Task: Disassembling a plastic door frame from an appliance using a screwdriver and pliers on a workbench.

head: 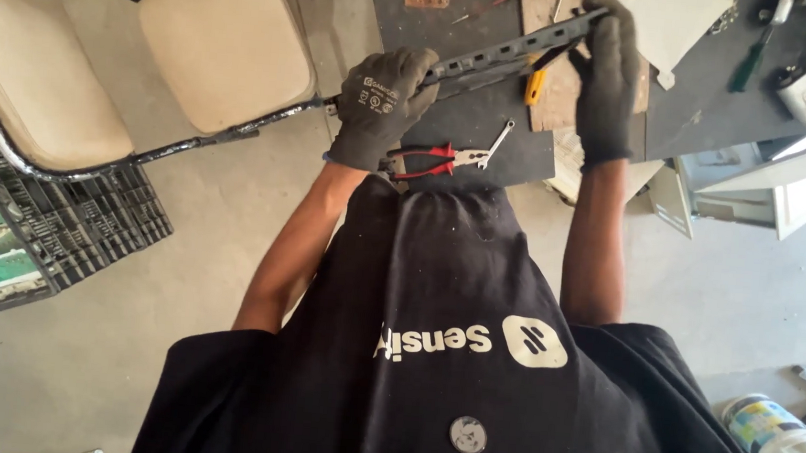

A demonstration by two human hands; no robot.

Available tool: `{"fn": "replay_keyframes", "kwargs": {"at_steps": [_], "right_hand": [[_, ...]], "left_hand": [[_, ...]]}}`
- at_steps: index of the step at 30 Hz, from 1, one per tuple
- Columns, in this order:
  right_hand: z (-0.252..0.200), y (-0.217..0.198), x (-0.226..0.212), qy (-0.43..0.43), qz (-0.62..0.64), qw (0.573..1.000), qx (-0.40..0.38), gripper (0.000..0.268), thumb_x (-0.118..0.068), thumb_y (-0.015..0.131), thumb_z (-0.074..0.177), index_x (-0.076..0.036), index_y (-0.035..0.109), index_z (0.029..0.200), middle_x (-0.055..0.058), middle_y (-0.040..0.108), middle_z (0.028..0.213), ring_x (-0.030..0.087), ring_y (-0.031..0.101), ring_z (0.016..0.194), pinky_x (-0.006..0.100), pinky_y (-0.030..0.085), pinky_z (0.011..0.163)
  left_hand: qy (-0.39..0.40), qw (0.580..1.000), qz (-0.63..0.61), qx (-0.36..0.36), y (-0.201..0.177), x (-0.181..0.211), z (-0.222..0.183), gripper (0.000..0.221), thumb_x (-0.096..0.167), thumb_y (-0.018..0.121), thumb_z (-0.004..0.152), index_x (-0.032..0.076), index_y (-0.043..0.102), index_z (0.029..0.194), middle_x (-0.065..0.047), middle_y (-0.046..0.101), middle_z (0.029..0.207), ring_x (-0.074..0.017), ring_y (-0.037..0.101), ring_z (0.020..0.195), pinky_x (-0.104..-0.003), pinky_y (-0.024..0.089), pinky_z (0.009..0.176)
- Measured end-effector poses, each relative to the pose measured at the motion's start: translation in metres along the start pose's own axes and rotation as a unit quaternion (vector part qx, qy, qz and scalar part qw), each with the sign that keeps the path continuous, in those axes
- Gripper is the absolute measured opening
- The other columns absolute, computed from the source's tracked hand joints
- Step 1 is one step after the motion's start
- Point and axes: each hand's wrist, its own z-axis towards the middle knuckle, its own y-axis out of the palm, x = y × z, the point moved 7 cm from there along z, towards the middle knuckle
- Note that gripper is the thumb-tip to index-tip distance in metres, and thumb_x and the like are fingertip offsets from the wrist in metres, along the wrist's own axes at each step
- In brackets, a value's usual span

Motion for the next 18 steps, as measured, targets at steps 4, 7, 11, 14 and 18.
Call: {"fn": "replay_keyframes", "kwargs": {"at_steps": [4, 7, 11, 14, 18], "right_hand": [[-0.003, 0.008, 0.033, 0.021, 0.115, 0.993, -0.029, 0.029, -0.037, 0.047, 0.113, -0.014, 0.056, 0.129, 0.004, 0.05, 0.118, 0.016, 0.051, 0.108, 0.033, 0.051, 0.099], [-0.007, -0.007, 0.073, 0.044, 0.158, 0.986, 0.004, 0.034, -0.035, 0.048, 0.111, -0.009, 0.061, 0.13, 0.006, 0.06, 0.116, 0.015, 0.059, 0.107, 0.03, 0.052, 0.1], [-0.02, -0.062, 0.133, 0.073, -0.102, 0.986, 0.114, 0.022, -0.024, 0.055, 0.104, -0.011, 0.062, 0.12, 0.01, 0.067, 0.12, 0.022, 0.064, 0.111, 0.037, 0.057, 0.094], [-0.034, -0.086, 0.158, 0.045, -0.38, 0.917, 0.111, 0.025, -0.012, 0.061, 0.101, -0.004, 0.062, 0.124, 0.018, 0.062, 0.121, 0.029, 0.064, 0.102, 0.044, 0.055, 0.085], [-0.056, -0.104, 0.209, 0.051, -0.532, 0.845, 0.028, 0.047, -0.016, 0.069, 0.093, -0.013, 0.059, 0.139, 0.018, 0.051, 0.138, 0.042, 0.046, 0.125, 0.057, 0.037, 0.098]], "left_hand": [[-0.013, 0.999, -0.007, -0.037, 0.014, -0.005, -0.019, 0.034, 0.026, 0.083, 0.088, 0.021, 0.058, 0.111, 0.0, 0.059, 0.088, -0.0239, 0.059, 0.078, -0.039, 0.048, 0.073], [-0.02, 1.0, -0.012, -0.013, 0.025, -0.004, -0.032, 0.034, 0.023, 0.08, 0.086, 0.019, 0.064, 0.116, 0.002, 0.067, 0.101, -0.0261, 0.063, 0.087, -0.043, 0.048, 0.074], [-0.019, 0.998, 0.052, -0.002, 0.037, -0.004, -0.034, 0.036, 0.037, 0.08, 0.09, 0.022, 0.067, 0.121, 0.004, 0.066, 0.104, -0.0231, 0.062, 0.088, -0.041, 0.05, 0.07], [-0.021, 1.0, 0.019, 0.011, 0.024, -0.005, -0.029, 0.039, 0.051, 0.071, 0.095, 0.021, 0.067, 0.12, 0.002, 0.068, 0.106, -0.0244, 0.065, 0.088, -0.042, 0.051, 0.069], [-0.045, 0.995, -0.091, -0.01, 0.015, -0.002, -0.023, 0.047, 0.055, 0.048, 0.107, 0.014, 0.069, 0.118, -0.007, 0.069, 0.102, -0.0291, 0.066, 0.086, -0.043, 0.053, 0.067]]}}
